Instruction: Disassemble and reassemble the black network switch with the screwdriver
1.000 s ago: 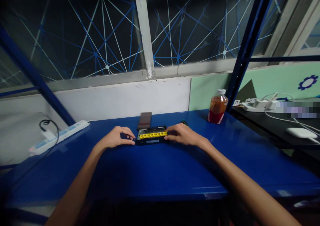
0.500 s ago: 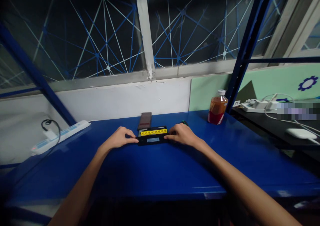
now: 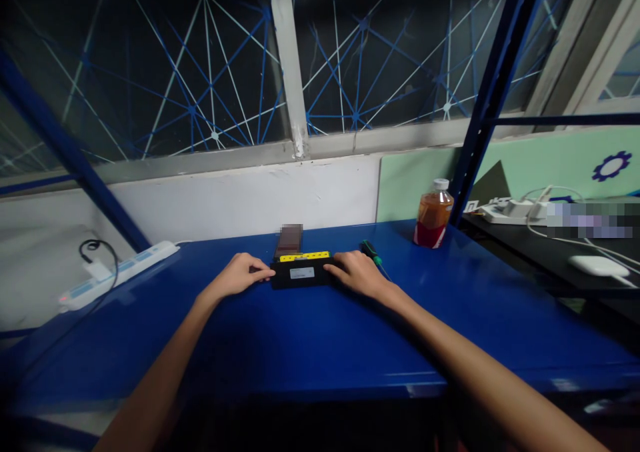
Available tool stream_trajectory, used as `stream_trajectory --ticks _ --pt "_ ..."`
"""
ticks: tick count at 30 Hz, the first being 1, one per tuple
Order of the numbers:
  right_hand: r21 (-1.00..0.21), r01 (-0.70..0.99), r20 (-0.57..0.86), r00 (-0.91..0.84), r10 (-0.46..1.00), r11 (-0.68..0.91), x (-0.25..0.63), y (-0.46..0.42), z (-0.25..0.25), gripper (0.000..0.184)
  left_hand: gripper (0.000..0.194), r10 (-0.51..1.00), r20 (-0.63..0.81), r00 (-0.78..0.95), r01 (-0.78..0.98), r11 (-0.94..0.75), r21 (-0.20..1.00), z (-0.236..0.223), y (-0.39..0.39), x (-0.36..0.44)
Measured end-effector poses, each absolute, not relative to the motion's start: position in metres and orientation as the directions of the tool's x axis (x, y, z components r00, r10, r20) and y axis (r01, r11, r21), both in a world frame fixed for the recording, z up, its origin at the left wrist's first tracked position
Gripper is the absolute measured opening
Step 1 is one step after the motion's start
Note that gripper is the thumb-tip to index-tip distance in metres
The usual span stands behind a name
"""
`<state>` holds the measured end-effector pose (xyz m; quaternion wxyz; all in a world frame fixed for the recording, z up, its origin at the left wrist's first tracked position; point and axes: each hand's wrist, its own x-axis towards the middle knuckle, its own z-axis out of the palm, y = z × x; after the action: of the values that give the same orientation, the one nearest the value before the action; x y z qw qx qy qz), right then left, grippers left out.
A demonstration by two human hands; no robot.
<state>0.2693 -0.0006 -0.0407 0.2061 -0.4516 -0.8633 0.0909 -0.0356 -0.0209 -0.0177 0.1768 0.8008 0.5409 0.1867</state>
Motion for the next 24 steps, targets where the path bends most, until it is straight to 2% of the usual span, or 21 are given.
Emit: stream_trajectory --ticks 14,19,24 --pt "-0.36 0.747 0.341 -0.453 0.824 0.559 0.261 0.006 -0.059 0.038 0.04 0.957 0.113 0.267 0.853 -0.289 0.435 -0.023 -0.019 -0.031" --pt "-0.457 0.702 0.331 -0.436 0.837 0.546 0.26 0.007 -0.061 0.037 0.043 0.964 0.068 0.257 0.89 -0.263 0.371 -0.021 -0.022 -0.027" --pt "-0.506 0.67 0.292 -0.459 0.839 0.543 0.261 0.008 -0.061 0.053 0.048 0.963 0.07 0.259 0.905 -0.267 0.33 -0.024 -0.023 -0.026"
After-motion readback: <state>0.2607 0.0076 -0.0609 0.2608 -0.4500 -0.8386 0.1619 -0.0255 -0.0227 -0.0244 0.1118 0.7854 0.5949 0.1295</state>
